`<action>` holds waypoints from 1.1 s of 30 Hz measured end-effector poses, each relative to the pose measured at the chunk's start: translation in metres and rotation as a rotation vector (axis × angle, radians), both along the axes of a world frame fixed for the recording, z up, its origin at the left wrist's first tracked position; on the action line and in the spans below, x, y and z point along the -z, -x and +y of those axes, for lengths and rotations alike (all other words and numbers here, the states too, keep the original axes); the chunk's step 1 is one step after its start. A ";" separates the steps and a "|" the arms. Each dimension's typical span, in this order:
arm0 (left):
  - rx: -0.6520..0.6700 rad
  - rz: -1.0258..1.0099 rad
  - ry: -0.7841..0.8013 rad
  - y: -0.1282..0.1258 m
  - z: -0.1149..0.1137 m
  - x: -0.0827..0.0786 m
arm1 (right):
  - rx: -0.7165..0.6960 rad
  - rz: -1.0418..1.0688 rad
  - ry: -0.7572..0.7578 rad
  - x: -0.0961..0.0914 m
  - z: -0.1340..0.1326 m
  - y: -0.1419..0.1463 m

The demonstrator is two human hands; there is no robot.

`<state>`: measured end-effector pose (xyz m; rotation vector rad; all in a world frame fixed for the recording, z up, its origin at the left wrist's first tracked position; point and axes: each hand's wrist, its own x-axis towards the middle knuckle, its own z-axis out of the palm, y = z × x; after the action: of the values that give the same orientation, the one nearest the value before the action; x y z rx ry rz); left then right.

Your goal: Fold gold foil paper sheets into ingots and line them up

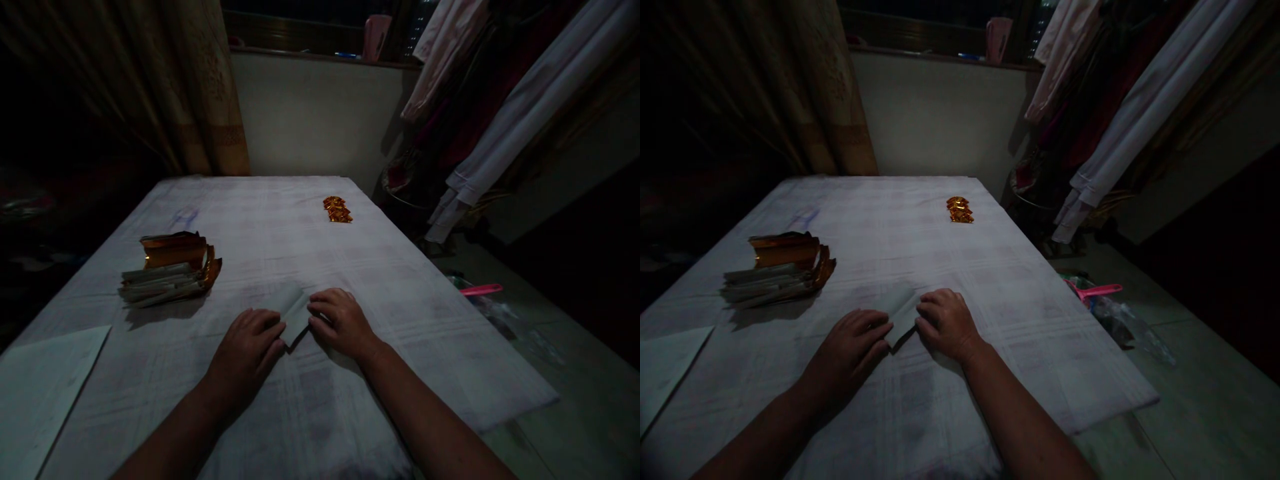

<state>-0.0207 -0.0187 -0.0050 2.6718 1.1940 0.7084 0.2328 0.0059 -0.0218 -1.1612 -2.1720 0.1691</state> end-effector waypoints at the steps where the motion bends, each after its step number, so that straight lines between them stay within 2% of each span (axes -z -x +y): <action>1: 0.001 0.004 0.004 0.000 0.000 0.000 | -0.002 -0.021 0.017 0.000 0.000 0.001; 5: 0.006 0.035 -0.001 0.002 0.001 0.001 | -0.019 -0.069 0.055 -0.002 -0.002 0.002; 15: -0.097 0.100 -0.086 -0.011 -0.002 -0.002 | -0.037 -0.126 0.083 -0.008 -0.006 0.008; 20: 0.012 0.118 -0.122 0.006 0.008 0.004 | -0.043 -0.132 0.052 -0.008 -0.005 0.004; 22: 0.086 0.168 -0.136 0.016 0.013 0.003 | -0.074 -0.149 0.049 -0.008 -0.005 0.001; 24: 0.106 0.201 -0.160 0.023 0.013 -0.001 | -0.117 -0.158 0.047 -0.006 -0.005 -0.001; 29: -0.008 0.151 -0.106 0.013 -0.001 -0.012 | -0.134 -0.147 0.019 -0.001 -0.006 -0.001; 33: -0.088 0.111 -0.025 0.003 -0.006 -0.010 | -0.131 -0.115 0.060 0.002 -0.005 -0.002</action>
<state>-0.0239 -0.0245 0.0054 2.7257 1.3461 0.5971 0.2347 0.0012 -0.0234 -1.0849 -2.3600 0.2307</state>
